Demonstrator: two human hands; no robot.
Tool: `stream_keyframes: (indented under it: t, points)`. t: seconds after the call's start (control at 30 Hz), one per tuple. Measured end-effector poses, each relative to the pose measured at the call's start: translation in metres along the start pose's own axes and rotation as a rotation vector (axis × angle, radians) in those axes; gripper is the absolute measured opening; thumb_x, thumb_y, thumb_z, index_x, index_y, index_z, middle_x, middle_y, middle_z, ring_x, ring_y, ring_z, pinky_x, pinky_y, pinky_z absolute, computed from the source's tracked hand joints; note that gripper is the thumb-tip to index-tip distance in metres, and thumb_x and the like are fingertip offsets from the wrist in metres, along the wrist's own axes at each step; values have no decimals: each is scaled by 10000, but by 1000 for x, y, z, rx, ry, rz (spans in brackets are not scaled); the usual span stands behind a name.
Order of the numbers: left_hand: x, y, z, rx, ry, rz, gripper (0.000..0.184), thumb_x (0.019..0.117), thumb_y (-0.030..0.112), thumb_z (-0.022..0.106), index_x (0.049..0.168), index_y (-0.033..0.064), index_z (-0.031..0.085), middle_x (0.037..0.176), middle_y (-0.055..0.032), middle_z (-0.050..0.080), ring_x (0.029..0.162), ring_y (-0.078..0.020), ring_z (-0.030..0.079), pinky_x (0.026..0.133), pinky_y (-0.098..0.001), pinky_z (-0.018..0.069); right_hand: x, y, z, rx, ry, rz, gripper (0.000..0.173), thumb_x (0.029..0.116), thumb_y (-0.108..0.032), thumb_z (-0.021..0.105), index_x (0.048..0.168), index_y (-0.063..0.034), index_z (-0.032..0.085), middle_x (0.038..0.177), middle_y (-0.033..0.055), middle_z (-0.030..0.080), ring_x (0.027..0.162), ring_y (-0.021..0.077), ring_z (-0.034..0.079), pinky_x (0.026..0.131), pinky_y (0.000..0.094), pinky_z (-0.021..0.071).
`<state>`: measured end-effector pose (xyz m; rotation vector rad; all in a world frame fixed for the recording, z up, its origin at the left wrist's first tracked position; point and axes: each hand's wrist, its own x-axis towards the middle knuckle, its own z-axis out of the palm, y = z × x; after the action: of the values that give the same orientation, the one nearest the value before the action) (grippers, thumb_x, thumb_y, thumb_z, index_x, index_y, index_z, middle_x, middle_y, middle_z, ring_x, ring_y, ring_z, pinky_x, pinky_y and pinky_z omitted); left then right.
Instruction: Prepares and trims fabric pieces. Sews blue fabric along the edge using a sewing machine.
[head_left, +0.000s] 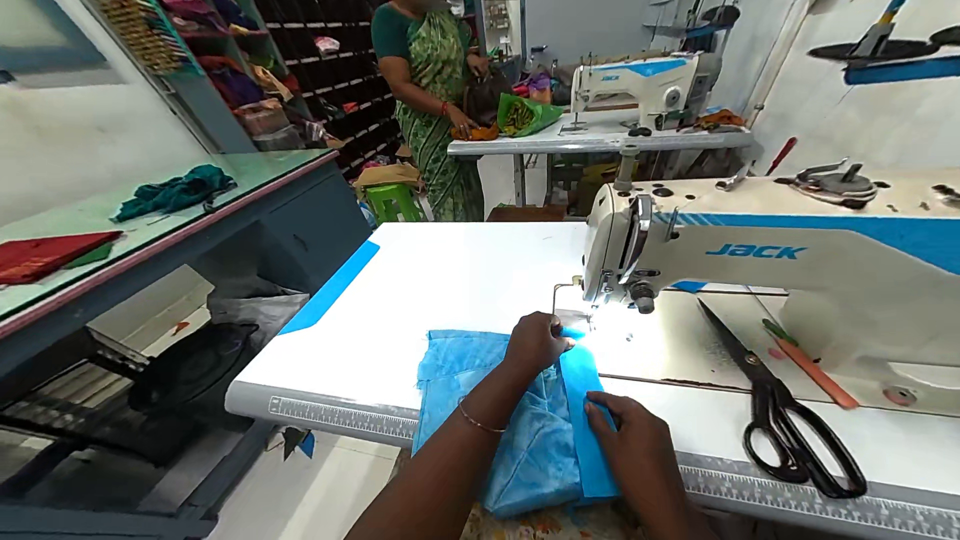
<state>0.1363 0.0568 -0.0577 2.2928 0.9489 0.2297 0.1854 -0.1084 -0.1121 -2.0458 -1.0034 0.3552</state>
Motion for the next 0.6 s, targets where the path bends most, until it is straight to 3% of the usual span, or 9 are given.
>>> stream_keyframes:
  t: [0.1, 0.2, 0.37, 0.6]
  points:
    - [0, -3, 2, -58, 18, -3, 242, 969, 109, 711, 1132, -67, 677, 964, -198, 690, 902, -308, 655, 832, -486, 513, -6, 5, 7, -5, 97, -82, 240, 994, -128, 619, 1147, -7, 759, 992, 174, 725, 826, 274, 701, 758, 415, 581]
    - [3, -11, 7, -101, 43, 40, 288, 957, 87, 723, 1198, -42, 632, 858, -159, 667, 777, -269, 630, 743, -439, 518, -9, 9, 16, -43, 178, -167, 256, 968, -104, 610, 1135, 15, 763, 964, 188, 723, 817, 287, 716, 721, 412, 597]
    - [8, -18, 14, -125, 72, 28, 302, 953, 115, 739, 1205, -15, 638, 854, -136, 678, 744, -249, 635, 715, -427, 524, -13, 12, 26, -125, 258, -267, 276, 942, -75, 591, 1130, 35, 760, 926, 184, 709, 764, 278, 711, 665, 385, 599]
    - [9, -22, 17, -134, 84, 28, 362, 942, 138, 756, 1253, 11, 618, 866, -118, 682, 745, -238, 640, 705, -431, 529, -15, 11, 23, -119, 268, -255, 276, 934, -56, 584, 1125, 41, 756, 909, 178, 708, 734, 254, 700, 646, 336, 588]
